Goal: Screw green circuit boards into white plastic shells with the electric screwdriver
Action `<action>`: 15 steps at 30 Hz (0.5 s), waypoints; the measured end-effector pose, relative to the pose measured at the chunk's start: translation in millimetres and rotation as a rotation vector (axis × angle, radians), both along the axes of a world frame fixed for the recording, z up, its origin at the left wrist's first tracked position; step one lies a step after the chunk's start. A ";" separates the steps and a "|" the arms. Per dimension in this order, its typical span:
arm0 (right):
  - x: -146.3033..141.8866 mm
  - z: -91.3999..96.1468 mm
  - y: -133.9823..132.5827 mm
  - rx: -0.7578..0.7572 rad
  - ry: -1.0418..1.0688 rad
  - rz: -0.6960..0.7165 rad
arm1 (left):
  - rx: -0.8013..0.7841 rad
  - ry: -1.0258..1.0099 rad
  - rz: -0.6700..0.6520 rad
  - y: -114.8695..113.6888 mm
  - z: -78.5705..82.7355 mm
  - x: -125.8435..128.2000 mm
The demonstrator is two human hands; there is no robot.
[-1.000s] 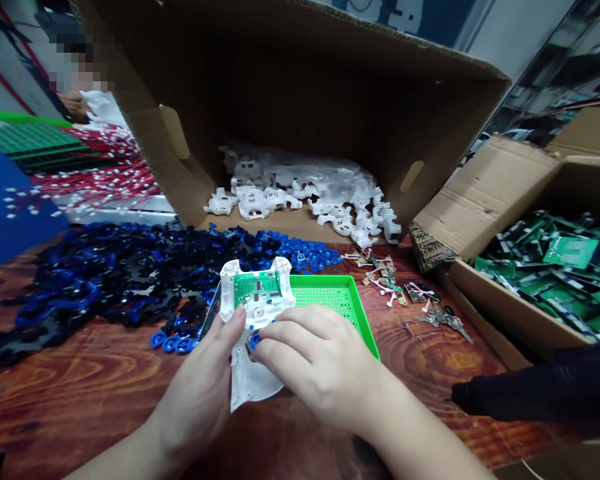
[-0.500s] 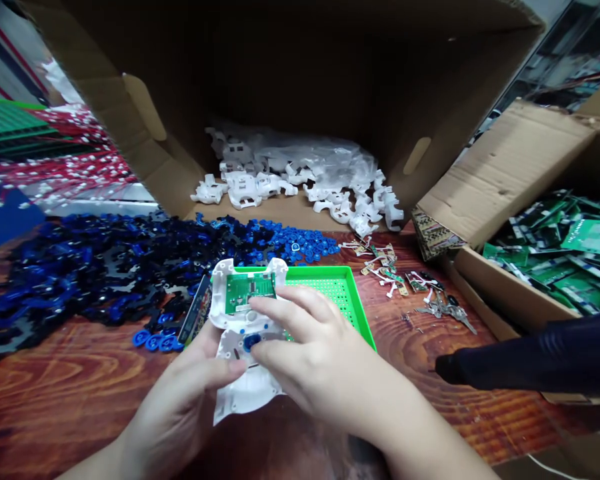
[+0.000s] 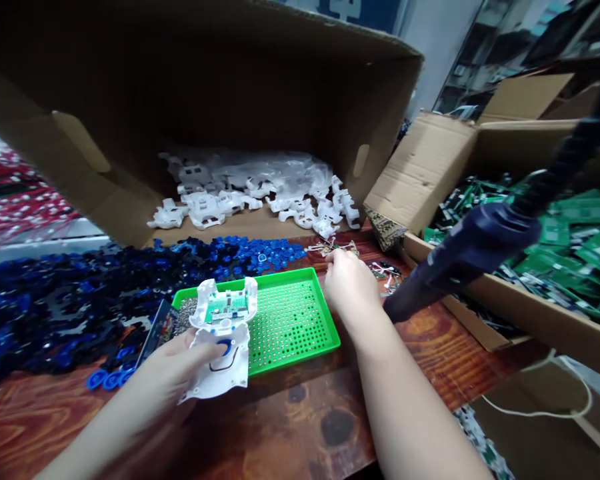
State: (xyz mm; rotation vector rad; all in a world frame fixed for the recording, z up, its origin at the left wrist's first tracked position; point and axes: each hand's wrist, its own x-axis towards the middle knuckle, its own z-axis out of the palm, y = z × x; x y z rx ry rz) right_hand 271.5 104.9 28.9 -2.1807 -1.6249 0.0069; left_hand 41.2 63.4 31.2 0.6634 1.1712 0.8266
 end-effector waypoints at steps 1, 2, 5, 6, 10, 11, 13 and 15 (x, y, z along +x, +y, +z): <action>6.0 -2.8 3.9 -0.043 -0.021 -0.020 | 0.006 0.007 -0.033 2.3 1.6 2.0; 11.1 -5.6 7.1 -0.081 -0.043 -0.037 | 0.015 0.015 -0.067 4.4 3.3 4.3; 21.5 -13.9 15.0 -0.151 -0.111 -0.057 | 0.042 0.070 -0.152 9.5 7.7 11.4; 23.2 -16.8 17.7 -0.166 -0.130 -0.051 | 0.045 0.090 -0.176 10.6 9.0 13.6; 21.9 -26.9 29.3 -0.210 -0.177 -0.001 | 0.062 0.134 -0.217 11.5 12.3 16.4; 20.6 -28.6 31.9 -0.217 -0.181 0.006 | 0.060 0.161 -0.204 11.3 11.4 14.2; 18.2 -30.9 36.6 -0.226 -0.180 0.013 | 0.036 0.229 -0.133 12.5 4.2 4.4; 17.4 -32.1 41.0 -0.229 -0.166 0.016 | 0.008 0.242 -0.042 17.8 -11.9 -11.1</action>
